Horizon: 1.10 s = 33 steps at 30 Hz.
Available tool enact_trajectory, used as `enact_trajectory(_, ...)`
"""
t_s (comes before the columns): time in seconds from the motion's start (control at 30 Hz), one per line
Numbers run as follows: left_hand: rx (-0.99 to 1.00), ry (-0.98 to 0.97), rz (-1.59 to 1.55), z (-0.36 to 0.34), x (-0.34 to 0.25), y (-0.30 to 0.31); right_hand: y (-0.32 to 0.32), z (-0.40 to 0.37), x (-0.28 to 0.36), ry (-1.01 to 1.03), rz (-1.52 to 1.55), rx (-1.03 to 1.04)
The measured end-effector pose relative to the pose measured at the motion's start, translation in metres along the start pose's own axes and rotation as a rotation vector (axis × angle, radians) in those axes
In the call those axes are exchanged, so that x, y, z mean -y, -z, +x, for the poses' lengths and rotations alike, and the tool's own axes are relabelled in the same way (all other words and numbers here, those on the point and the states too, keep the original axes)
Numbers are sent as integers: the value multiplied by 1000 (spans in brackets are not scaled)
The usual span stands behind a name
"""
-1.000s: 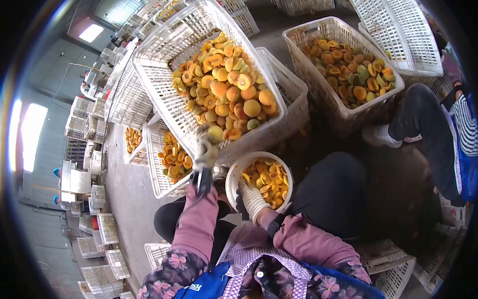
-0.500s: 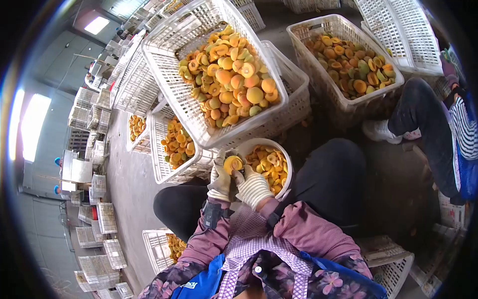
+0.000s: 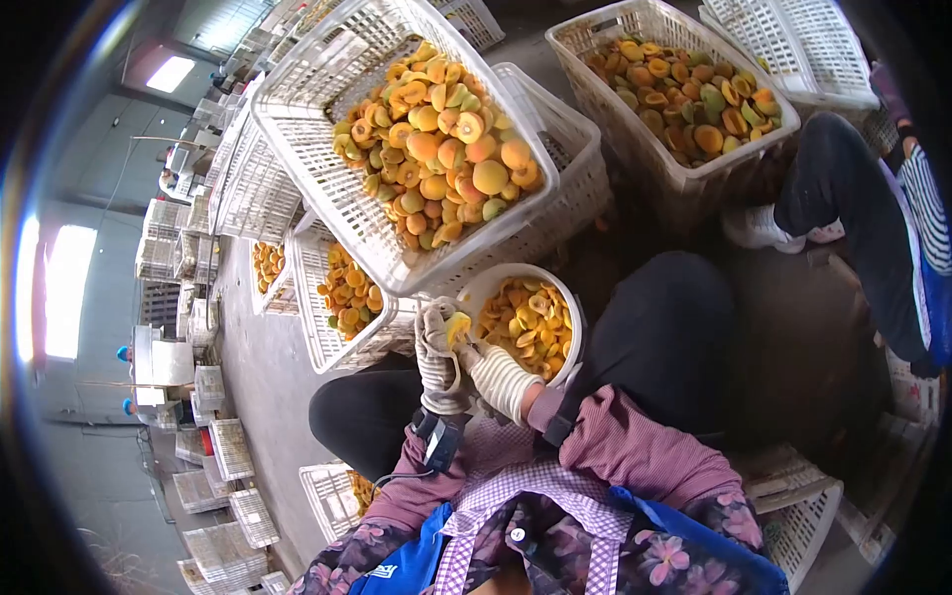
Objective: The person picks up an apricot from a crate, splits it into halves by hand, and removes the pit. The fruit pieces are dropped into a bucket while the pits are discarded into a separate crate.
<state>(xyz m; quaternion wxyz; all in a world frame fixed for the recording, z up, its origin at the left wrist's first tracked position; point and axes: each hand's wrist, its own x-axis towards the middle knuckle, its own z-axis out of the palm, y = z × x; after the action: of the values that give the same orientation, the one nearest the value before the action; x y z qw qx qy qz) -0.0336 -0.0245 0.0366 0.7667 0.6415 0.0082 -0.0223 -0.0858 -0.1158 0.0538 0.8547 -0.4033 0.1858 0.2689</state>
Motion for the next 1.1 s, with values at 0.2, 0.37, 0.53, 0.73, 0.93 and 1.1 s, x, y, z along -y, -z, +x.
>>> enact_trajectory(0.2,331,-64,201,5,-12,23,5,44,-67,458,-184,-101)
enact_trajectory(0.37,561,237,163,13,-19,36,-11,5,-34,8,-107,87)
enact_trajectory(0.53,10,-241,571,48,13,70,-17,-14,-7,-260,222,227)
enact_trajectory(0.73,-117,-316,2055,125,-29,29,-10,7,-11,-285,393,-190)
enact_trajectory(0.93,399,48,1587,201,25,-23,1,44,-28,-145,296,-229)
enact_trajectory(1.1,272,138,115,128,4,-5,8,46,-20,105,214,-265)
